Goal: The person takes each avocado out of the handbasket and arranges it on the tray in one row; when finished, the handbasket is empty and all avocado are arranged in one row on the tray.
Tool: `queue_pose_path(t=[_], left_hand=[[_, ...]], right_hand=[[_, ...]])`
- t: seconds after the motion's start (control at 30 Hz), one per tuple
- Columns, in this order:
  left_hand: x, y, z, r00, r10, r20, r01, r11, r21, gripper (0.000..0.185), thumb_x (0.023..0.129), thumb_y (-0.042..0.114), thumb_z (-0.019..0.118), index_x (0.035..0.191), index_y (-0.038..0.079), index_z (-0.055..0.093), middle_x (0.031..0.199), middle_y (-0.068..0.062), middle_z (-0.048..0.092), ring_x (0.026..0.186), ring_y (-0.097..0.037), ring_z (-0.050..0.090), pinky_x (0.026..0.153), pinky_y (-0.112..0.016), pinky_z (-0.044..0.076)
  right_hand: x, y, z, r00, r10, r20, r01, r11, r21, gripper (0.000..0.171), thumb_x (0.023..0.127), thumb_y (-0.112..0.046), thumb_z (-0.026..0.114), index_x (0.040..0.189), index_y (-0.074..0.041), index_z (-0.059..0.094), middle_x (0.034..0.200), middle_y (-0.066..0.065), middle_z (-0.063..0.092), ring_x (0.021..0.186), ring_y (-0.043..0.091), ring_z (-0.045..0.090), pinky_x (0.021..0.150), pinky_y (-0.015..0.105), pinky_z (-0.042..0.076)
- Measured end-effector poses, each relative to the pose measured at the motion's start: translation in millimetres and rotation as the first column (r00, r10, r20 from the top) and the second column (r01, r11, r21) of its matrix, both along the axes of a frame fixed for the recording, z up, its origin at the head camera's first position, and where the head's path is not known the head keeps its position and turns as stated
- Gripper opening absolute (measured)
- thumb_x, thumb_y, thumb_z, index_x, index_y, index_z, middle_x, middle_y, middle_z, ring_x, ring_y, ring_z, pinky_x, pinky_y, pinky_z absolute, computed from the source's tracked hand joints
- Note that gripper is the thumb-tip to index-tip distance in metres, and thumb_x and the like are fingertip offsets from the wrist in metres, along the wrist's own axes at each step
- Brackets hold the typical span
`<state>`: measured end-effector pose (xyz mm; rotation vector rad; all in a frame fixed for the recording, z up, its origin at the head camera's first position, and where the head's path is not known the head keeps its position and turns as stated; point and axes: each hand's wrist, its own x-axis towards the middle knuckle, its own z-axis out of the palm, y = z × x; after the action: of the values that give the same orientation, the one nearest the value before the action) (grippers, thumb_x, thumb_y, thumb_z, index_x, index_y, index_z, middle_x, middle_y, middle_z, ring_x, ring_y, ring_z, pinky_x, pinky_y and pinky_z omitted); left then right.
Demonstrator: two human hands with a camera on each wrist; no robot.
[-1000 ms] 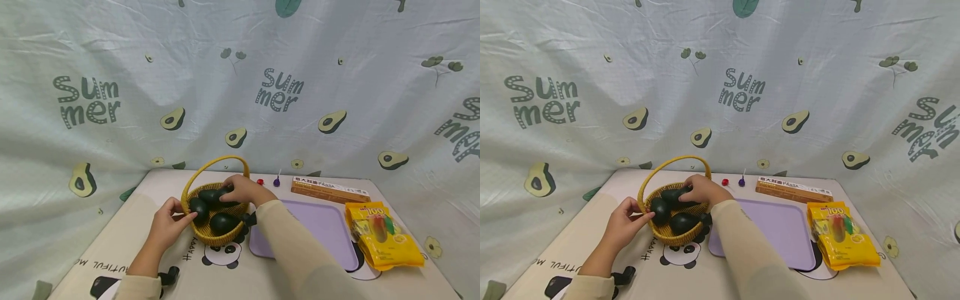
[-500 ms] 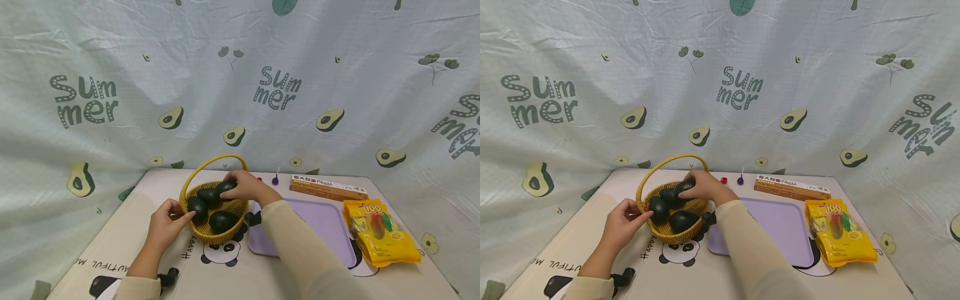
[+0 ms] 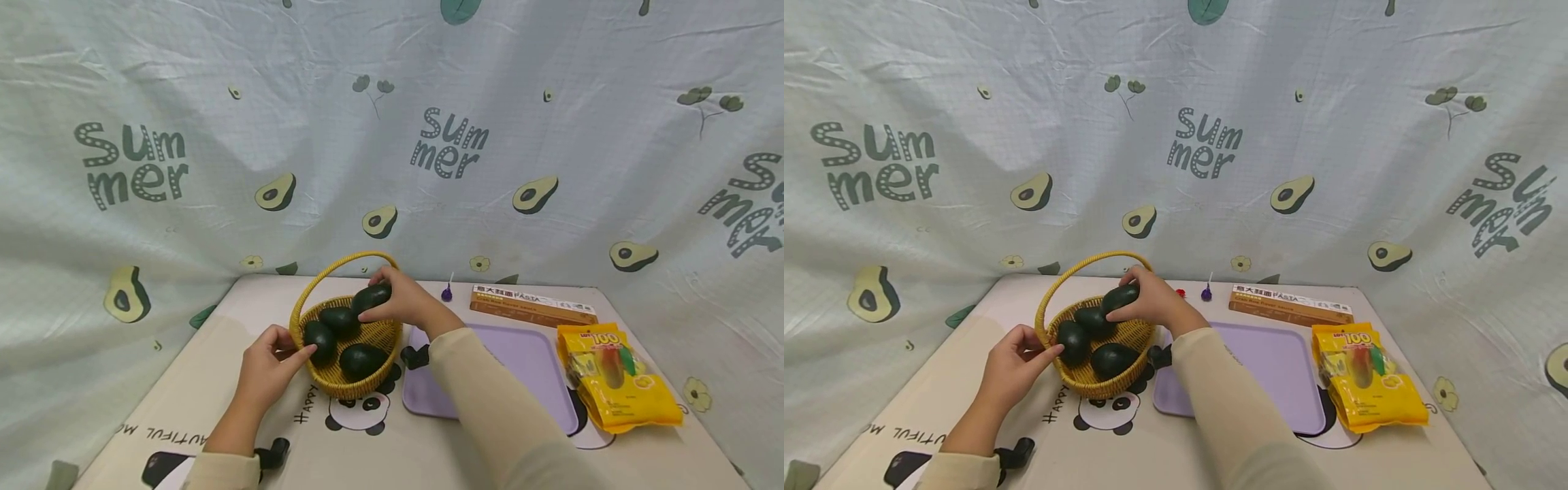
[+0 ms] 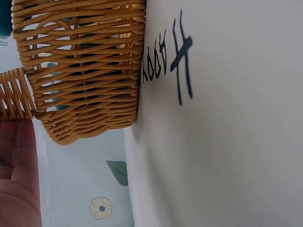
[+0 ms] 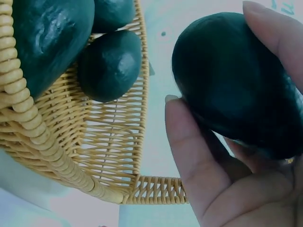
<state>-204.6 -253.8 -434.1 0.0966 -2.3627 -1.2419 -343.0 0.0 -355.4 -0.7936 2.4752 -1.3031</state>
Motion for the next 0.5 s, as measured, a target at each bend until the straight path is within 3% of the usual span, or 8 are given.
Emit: queue_pose_path(t=[0.17, 0.37, 0.5], left_hand=[[0.1, 0.7, 0.0, 1.000, -0.004, 0.006, 0.004, 1.000, -0.002, 0.034, 0.086, 0.026, 0.086, 0.100, 0.010, 0.059, 0.096, -0.003, 0.068, 0.094, -0.015, 0.066, 0.083, -0.011, 0.054], [0.5, 0.1, 0.3, 1.000, 0.003, -0.004, -0.003, 1.000, -0.023, 0.033, 0.087, 0.028, 0.085, 0.100, 0.011, 0.060, 0.096, -0.003, 0.068, 0.092, -0.012, 0.065, 0.082, -0.010, 0.053], [0.3, 0.0, 0.2, 1.000, 0.000, -0.015, 0.000, 1.000, -0.021, 0.033, 0.087, 0.028, 0.085, 0.100, 0.011, 0.060, 0.096, -0.003, 0.068, 0.091, -0.010, 0.064, 0.082, -0.010, 0.053]], right_hand=[[0.7, 2.3, -2.3, 1.000, -0.008, 0.001, 0.008, 1.000, -0.010, 0.065, 0.072, -0.035, 0.095, 0.128, -0.031, 0.061, 0.134, 0.004, 0.058, 0.113, 0.023, 0.062, 0.098, 0.042, 0.057], [0.8, 6.6, -3.4, 1.000, -0.015, 0.026, 0.015, 1.000, -0.025, 0.070, 0.070, -0.032, 0.097, 0.123, -0.023, 0.052, 0.129, 0.006, 0.058, 0.111, 0.024, 0.062, 0.096, 0.039, 0.059], [2.4, 9.4, -2.9, 0.999, -0.001, 0.034, 0.002, 0.999, -0.041, 0.066, 0.071, -0.029, 0.097, 0.122, -0.025, 0.055, 0.129, 0.005, 0.057, 0.112, 0.025, 0.062, 0.096, 0.040, 0.059]])
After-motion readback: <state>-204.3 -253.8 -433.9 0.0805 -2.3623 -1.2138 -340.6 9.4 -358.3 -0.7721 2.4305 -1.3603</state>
